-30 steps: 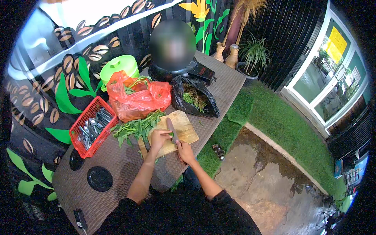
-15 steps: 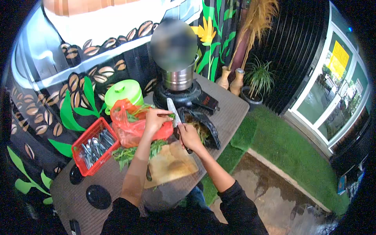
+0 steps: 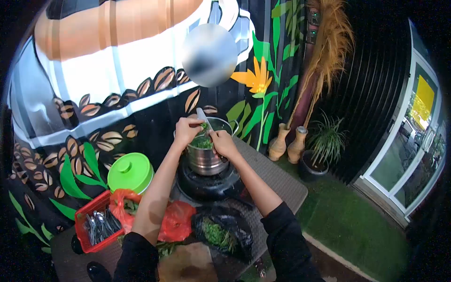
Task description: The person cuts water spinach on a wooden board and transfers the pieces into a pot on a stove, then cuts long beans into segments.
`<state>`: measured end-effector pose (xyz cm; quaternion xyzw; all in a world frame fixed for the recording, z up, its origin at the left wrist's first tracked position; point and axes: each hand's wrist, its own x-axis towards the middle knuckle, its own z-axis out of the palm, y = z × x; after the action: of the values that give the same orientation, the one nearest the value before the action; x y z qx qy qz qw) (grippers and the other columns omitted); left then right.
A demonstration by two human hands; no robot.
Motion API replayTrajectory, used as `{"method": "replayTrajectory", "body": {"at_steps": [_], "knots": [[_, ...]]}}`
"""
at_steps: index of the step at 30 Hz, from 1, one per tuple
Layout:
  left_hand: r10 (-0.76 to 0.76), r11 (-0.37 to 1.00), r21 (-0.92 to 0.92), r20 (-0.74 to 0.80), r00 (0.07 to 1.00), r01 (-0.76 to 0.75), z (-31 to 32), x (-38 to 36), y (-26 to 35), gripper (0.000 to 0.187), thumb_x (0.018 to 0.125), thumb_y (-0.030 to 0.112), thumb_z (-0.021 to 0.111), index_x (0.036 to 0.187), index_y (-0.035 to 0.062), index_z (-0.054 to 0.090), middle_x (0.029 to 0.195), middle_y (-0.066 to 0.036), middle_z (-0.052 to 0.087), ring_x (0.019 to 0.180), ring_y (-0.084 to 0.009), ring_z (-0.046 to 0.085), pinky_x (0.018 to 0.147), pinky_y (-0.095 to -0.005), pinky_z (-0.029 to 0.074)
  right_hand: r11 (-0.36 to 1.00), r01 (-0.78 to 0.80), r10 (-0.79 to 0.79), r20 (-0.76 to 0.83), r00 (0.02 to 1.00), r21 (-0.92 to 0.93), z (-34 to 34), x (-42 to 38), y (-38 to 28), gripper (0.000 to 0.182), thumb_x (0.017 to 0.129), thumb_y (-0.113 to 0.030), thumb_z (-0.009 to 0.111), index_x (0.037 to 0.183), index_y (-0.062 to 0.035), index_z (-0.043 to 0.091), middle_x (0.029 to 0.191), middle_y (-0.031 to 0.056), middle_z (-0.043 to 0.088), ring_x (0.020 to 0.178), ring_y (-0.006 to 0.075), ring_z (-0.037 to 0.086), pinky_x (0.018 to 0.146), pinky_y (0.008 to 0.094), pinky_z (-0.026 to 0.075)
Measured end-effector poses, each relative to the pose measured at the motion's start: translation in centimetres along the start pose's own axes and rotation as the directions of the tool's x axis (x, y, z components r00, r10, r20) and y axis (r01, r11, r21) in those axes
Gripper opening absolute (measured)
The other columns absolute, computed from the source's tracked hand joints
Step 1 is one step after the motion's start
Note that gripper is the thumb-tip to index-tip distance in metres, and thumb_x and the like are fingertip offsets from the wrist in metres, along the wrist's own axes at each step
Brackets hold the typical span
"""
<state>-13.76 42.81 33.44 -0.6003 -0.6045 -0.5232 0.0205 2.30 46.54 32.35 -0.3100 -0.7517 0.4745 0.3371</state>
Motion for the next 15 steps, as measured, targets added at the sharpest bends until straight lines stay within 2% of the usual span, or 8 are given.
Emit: {"method": "replayTrajectory", "body": {"at_steps": [2,4,7,10,11,12,14,15], "knots": [[-0.009,0.997,-0.079,-0.019,1.000,0.008,2.6,1.6,-3.2,0.022,0.069,0.013,0.072,0.088,0.0050,0.071,0.078,-0.015,0.068,0.072,-0.0251,0.067,0.068,-0.0311,0.052,0.999,0.032,-0.032,0.013,0.999,-0.033,-1.1,3.0,1.6,0.045,0.094,-0.030,0.042,0.069,0.0057,0.053,0.044,0.0111,0.051,0.034,0.0214,0.052,0.036,0.0328,0.042],[-0.018,0.997,-0.069,-0.058,0.998,0.014,3.4,2.2,-3.7,0.017,0.072,0.015,0.070,0.086,0.0058,0.072,0.077,-0.015,0.067,0.070,-0.0258,0.067,0.067,-0.0322,0.052,0.987,0.070,-0.065,0.039,0.997,-0.145,-1.8,5.0,2.9,0.044,0.093,-0.028,0.043,0.067,0.0056,0.053,0.044,0.0116,0.051,0.034,0.0219,0.052,0.035,0.0333,0.042],[-0.132,0.988,0.060,-0.104,0.986,0.139,4.4,3.0,-5.0,0.013,0.073,0.012,0.067,0.084,0.0055,0.072,0.075,-0.014,0.067,0.067,-0.0259,0.067,0.065,-0.0327,0.052,0.987,0.087,-0.083,0.041,0.996,-0.135,-2.2,6.7,4.5,0.043,0.093,-0.027,0.043,0.066,0.0056,0.052,0.044,0.0117,0.050,0.034,0.0215,0.052,0.034,0.0333,0.042],[-0.057,0.997,-0.064,-0.125,0.991,0.050,5.6,3.4,-6.7,0.013,0.064,-0.003,0.069,0.075,0.0030,0.071,0.069,-0.011,0.067,0.065,-0.0214,0.067,0.063,-0.0297,0.053,0.987,0.087,-0.080,0.059,0.995,-0.138,-2.2,7.6,5.6,0.043,0.094,-0.027,0.043,0.068,0.0063,0.052,0.044,0.0114,0.050,0.033,0.0213,0.052,0.034,0.0331,0.042],[-0.111,0.991,-0.084,-0.141,0.984,0.100,6.2,3.5,-7.3,0.021,0.060,-0.008,0.070,0.079,0.0013,0.070,0.078,-0.013,0.068,0.068,-0.0204,0.067,0.065,-0.0282,0.054,0.986,0.089,-0.080,0.070,0.994,-0.142,-2.1,7.8,5.8,0.043,0.094,-0.029,0.042,0.071,0.0062,0.053,0.043,0.0100,0.049,0.033,0.0197,0.051,0.033,0.0314,0.040],[-0.116,0.991,-0.081,-0.141,0.983,0.105,6.5,3.6,-7.5,0.021,0.060,-0.008,0.070,0.079,0.0013,0.070,0.078,-0.013,0.068,0.068,-0.0204,0.067,0.065,-0.0282,0.054,0.985,0.092,-0.080,0.081,0.993,-0.148,-2.1,7.9,5.9,0.043,0.094,-0.031,0.041,0.075,0.0060,0.053,0.043,0.0086,0.049,0.032,0.0181,0.050,0.033,0.0296,0.038],[-0.139,0.981,-0.161,-0.211,0.968,0.105,7.3,3.7,-7.9,0.024,0.065,-0.007,0.067,0.089,-0.0015,0.068,0.093,-0.017,0.067,0.076,-0.0229,0.067,0.071,-0.0291,0.055,0.987,0.080,-0.070,0.079,0.994,-0.142,-2.0,8.0,5.8,0.043,0.094,-0.031,0.041,0.075,0.0058,0.053,0.043,0.0087,0.049,0.032,0.0181,0.050,0.032,0.0295,0.038],[-0.142,0.981,-0.159,-0.212,0.967,0.109,7.7,3.8,-8.0,0.024,0.065,-0.007,0.067,0.089,-0.0015,0.068,0.093,-0.017,0.067,0.076,-0.0229,0.067,0.071,-0.0291,0.055,0.988,0.071,-0.061,0.072,0.996,-0.137,-1.9,8.1,5.7,0.043,0.094,-0.031,0.042,0.074,0.0055,0.053,0.043,0.0088,0.049,0.032,0.0181,0.050,0.032,0.0294,0.039]]}}
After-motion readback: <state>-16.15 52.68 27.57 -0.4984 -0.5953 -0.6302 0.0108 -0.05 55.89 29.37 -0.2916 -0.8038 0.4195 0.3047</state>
